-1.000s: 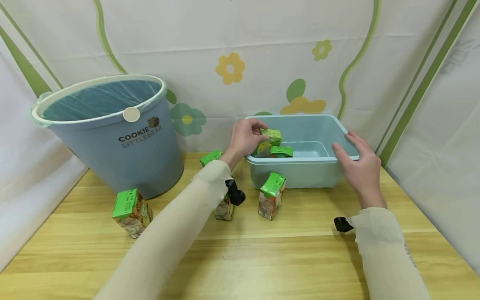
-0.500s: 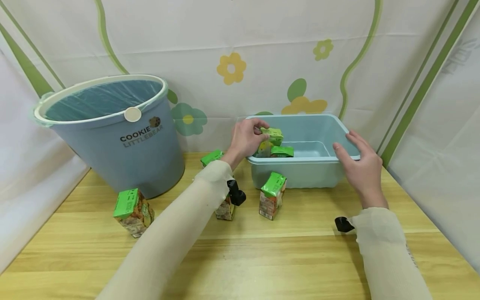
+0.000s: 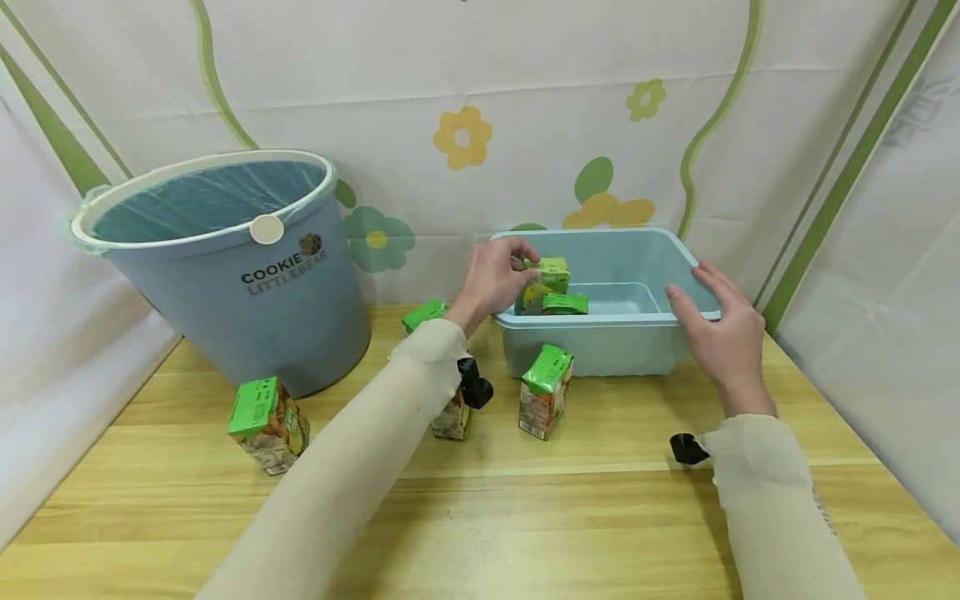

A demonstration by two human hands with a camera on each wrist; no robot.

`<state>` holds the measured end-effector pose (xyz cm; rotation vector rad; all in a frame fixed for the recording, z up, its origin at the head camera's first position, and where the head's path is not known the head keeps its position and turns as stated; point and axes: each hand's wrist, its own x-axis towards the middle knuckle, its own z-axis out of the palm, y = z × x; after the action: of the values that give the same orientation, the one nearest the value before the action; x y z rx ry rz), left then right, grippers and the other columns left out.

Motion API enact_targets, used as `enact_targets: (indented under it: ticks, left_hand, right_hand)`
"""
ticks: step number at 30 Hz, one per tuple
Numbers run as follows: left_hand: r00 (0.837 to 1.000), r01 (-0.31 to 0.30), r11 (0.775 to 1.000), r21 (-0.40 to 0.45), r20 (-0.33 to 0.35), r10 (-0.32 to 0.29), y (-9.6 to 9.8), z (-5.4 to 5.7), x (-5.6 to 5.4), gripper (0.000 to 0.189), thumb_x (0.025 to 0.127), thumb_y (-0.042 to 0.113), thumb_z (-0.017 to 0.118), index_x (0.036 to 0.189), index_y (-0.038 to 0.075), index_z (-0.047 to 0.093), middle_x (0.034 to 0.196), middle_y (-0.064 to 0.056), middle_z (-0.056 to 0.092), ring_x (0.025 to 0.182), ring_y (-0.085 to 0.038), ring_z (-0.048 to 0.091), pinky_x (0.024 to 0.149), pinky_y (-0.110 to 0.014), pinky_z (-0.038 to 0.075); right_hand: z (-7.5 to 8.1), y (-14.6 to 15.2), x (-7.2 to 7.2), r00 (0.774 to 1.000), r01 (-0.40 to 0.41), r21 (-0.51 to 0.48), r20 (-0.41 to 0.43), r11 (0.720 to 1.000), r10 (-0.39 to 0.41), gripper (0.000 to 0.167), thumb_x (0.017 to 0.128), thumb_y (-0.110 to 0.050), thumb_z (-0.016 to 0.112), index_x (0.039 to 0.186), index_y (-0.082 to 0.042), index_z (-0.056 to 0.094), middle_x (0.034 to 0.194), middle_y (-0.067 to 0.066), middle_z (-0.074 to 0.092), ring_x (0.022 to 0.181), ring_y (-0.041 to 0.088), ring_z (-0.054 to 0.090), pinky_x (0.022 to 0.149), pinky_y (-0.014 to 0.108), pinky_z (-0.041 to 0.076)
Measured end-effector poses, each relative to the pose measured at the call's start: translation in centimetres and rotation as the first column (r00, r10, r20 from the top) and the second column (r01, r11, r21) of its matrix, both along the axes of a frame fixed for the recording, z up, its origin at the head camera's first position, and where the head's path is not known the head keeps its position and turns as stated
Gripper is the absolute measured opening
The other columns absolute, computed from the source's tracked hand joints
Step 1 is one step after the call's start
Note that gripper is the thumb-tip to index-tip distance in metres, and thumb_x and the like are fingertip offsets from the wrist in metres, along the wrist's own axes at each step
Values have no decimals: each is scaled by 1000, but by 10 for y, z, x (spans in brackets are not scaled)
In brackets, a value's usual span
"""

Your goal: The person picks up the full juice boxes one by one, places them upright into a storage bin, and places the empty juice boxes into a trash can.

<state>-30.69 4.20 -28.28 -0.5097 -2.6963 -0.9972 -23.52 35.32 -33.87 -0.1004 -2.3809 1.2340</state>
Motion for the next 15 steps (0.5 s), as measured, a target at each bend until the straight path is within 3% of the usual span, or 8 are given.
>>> enact_targets:
  ticks: [9, 15]
  left_hand:
    - [999, 2, 997, -79, 40, 1, 2, 4, 1, 32, 97, 26, 79, 129, 21, 78, 126, 6, 78, 115, -13, 72, 104, -35, 56]
    - [998, 27, 980, -196, 56, -16, 6, 8, -1, 36, 95, 24, 81, 130, 19, 78, 131, 5, 77, 126, -17, 69, 117, -39, 48]
  right_hand:
    - [0, 0, 0, 1000, -3, 0, -4, 1000, 3, 65, 104, -48, 60, 161, -17, 49, 172, -13, 38, 165, 19, 25, 135, 52, 18]
    - [0, -1, 0, 1000, 1, 0, -6, 1000, -1, 65, 104, -47, 60, 160, -17, 49, 171, -14, 38, 164, 18, 26, 135, 48, 18]
